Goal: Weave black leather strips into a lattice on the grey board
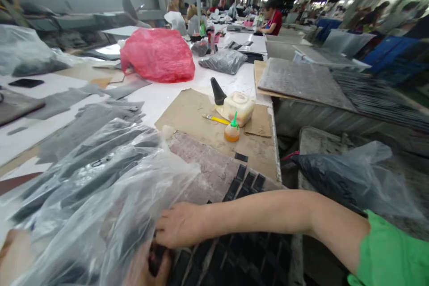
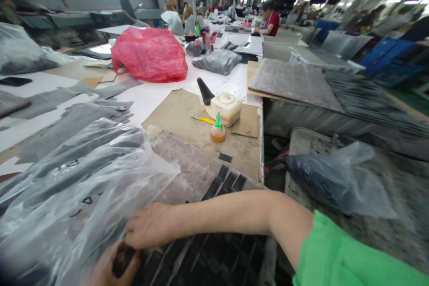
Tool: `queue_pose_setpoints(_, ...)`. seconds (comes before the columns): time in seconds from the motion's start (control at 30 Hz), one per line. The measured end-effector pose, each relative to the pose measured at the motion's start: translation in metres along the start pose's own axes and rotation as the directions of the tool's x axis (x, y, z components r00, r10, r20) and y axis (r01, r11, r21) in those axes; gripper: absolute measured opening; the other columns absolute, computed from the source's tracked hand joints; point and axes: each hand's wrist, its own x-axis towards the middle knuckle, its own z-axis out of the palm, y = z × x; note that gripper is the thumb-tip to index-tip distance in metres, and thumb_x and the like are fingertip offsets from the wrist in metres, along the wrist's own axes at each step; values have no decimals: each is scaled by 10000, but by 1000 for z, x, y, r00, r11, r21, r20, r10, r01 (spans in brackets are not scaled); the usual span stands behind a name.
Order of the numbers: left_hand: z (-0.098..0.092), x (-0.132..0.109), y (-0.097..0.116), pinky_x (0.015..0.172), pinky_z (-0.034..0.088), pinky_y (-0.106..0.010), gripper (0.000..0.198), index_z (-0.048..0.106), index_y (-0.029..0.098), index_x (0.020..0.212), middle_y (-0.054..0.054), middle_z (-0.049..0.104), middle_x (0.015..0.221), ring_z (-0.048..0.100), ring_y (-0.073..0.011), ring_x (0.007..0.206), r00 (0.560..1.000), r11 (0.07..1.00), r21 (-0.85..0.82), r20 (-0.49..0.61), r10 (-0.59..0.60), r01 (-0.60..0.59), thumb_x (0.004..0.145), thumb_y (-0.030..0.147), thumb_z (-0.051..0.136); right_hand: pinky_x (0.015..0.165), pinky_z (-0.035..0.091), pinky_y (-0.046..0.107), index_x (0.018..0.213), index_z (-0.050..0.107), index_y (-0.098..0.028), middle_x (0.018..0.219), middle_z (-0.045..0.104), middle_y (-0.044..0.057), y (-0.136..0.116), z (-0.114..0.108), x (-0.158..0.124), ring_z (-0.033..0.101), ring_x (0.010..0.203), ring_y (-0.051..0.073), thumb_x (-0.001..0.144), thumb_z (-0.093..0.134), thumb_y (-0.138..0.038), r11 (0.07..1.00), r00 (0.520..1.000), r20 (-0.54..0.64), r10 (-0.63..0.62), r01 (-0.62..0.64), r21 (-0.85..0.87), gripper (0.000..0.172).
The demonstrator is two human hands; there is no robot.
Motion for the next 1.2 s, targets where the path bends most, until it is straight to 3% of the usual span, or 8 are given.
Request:
queue_pose_setpoints(0.1, -6, -9, 32, 738, 510, -452, 389, 607, 168, 818, -135, 683, 817, 643, -297, 765, 999, 999, -37, 43, 10, -8, 631, 488, 490, 610, 442, 256, 866, 624, -172, 891, 618, 37, 9, -10, -25, 552, 809, 166, 910, 442, -166, 998, 999, -35, -25, 23, -58, 187)
queue_pose_setpoints(0.23, -11, -21, 70, 733, 506, -433, 594, 582, 70, 1023, -145, 661, 816, 631, -288, 758, 997, 998, -39, -61, -43, 41, 668, 533, 466, 640, 426, 292, 890, 589, -123, 925, 578, 93, 37, -15, -75, 520, 827, 205, 821, 571, -210, 996, 997, -38, 67, -69, -61, 112)
queue_pose_setpoints(0.4, -5, -29, 76, 715, 498, -408, 487, 596, 107, 998, -108, 646, 777, 620, -262, 731, 998, 999, -44, -66, -16, 13, 711, 480, 475, 628, 401, 281, 864, 565, -131, 896, 556, 87, 57, -13, -113, 495, 820, 202, 797, 609, -207, 993, 992, 47, 116, -115, -28, 110)
queue_pose_setpoints(0.77, 12, -35, 94, 570, 416, -293, 409, 591, 164, 951, 37, 479, 579, 497, -158, 545, 993, 954, -275, 23, -116, 118, 672, 462, 627, 645, 407, 291, 835, 576, -138, 869, 563, 85, 61, -3, -119, 498, 807, 190, 855, 488, -91, 987, 985, 67, 157, -153, -56, 101)
queue_pose_setpoints(0.83, 14, -37, 105, 508, 357, -249, 446, 571, 158, 975, 43, 469, 583, 439, -118, 509, 969, 845, -474, 132, -210, 248, 699, 505, 617, 655, 413, 291, 847, 584, -132, 869, 566, 85, 60, -3, -121, 503, 814, 192, 857, 502, -99, 985, 984, 63, 169, -167, -38, 89)
queue_pose_setpoints(0.97, 14, -37, 129, 426, 216, -193, 544, 461, 166, 1160, 24, 509, 626, 372, -77, 464, 840, 331, -773, 479, -255, 542, 796, 571, 479, 714, 439, 305, 913, 599, -123, 905, 568, 97, 46, -15, -120, 513, 859, 204, 854, 551, -170, 973, 983, -21, 183, -178, 148, 90)
queue_pose_setpoints(1.03, 14, -36, 136, 427, 207, -189, 559, 429, 171, 1199, 18, 517, 615, 379, -77, 463, 812, 155, -801, 548, -202, 579, 817, 579, 441, 767, 444, 288, 959, 599, -122, 920, 567, 89, 33, -24, -116, 525, 871, 181, 864, 552, -192, 923, 975, -113, 193, -141, 357, 127)
queue_pose_setpoints(1.2, 17, -34, 147, 414, 217, -188, 506, 556, 150, 977, 12, 502, 602, 385, -74, 464, 805, 84, -808, 561, -194, 583, 793, 612, 461, 866, 424, 283, 1001, 592, -130, 986, 583, 84, 5, -34, -105, 526, 951, 171, 797, 642, -166, 776, 965, -204, 162, 3, 631, 214)
